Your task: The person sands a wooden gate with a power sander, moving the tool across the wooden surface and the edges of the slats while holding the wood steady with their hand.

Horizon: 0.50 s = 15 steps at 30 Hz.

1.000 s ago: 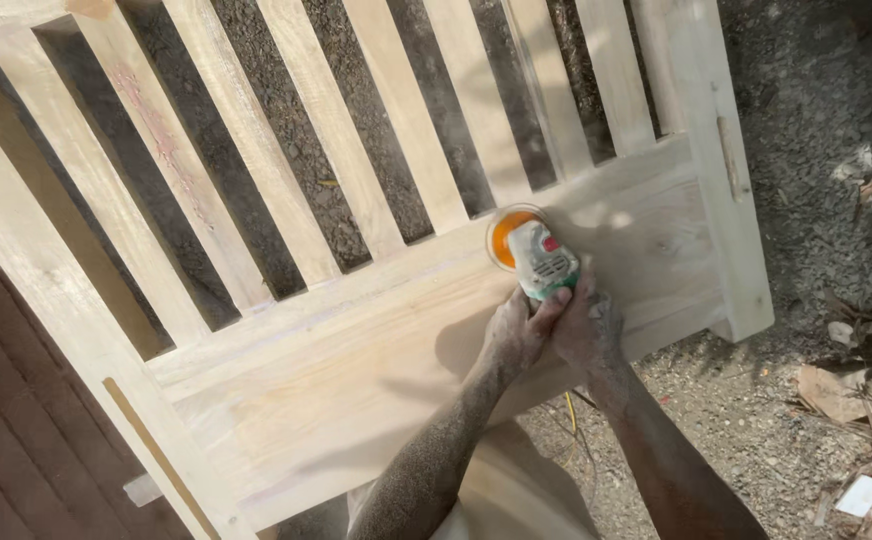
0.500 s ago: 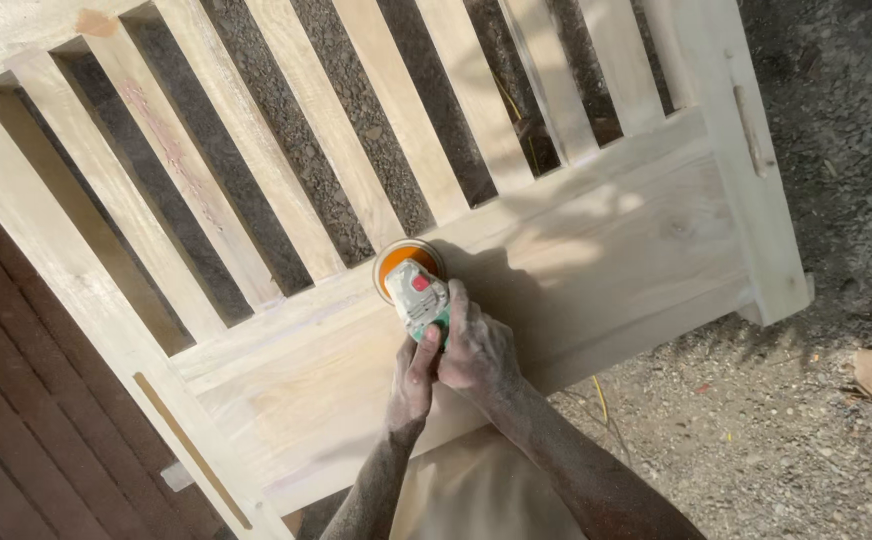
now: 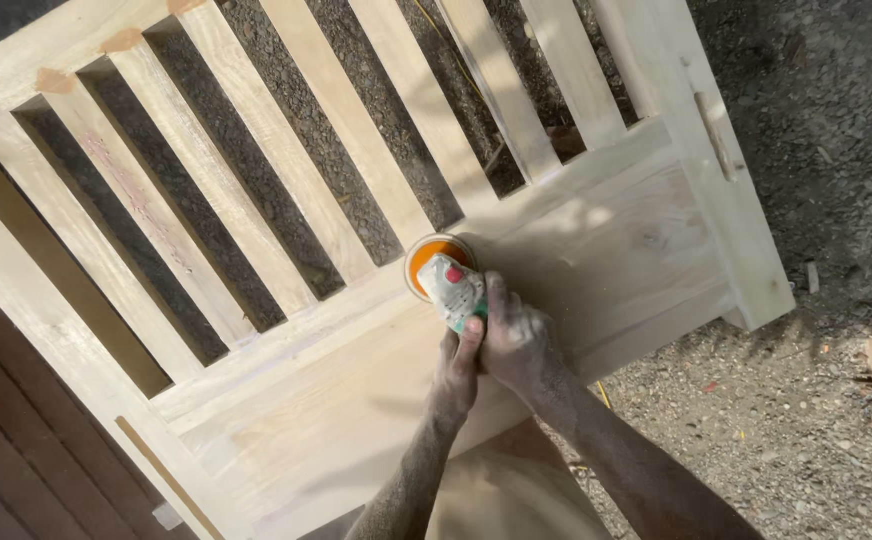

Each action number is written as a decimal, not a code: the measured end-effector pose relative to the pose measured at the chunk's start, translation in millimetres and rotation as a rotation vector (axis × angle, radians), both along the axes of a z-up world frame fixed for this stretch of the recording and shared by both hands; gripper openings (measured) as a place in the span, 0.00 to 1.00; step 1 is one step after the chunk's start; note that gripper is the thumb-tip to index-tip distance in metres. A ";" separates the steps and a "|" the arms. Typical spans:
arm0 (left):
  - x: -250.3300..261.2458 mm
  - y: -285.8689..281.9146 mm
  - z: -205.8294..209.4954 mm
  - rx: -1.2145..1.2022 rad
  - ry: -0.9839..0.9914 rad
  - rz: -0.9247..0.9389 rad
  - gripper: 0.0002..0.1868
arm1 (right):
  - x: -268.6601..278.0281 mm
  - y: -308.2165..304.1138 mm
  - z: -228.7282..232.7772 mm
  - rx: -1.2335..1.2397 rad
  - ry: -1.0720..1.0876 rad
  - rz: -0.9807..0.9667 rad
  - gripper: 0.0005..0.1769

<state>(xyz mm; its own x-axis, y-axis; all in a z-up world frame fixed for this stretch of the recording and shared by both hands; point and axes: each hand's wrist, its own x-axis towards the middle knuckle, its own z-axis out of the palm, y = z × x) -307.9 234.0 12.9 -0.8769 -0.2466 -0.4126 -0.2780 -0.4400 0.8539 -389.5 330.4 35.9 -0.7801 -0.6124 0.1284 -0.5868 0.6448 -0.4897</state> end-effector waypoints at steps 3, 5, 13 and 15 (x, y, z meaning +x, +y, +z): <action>-56.6 20.6 9.0 -0.055 -0.187 -0.139 0.42 | -48.2 31.6 3.6 0.075 -0.227 -0.120 0.36; -83.8 29.4 17.5 -0.150 -0.165 -0.195 0.41 | -65.2 40.9 8.2 0.122 -0.174 -0.191 0.36; -1.5 -23.1 11.2 -0.028 -0.089 -0.079 0.42 | 11.5 -17.8 9.4 -0.013 -0.175 -0.183 0.35; 49.2 -42.3 6.2 -0.029 -0.142 -0.031 0.42 | 45.8 -42.5 11.7 0.012 -0.255 -0.069 0.44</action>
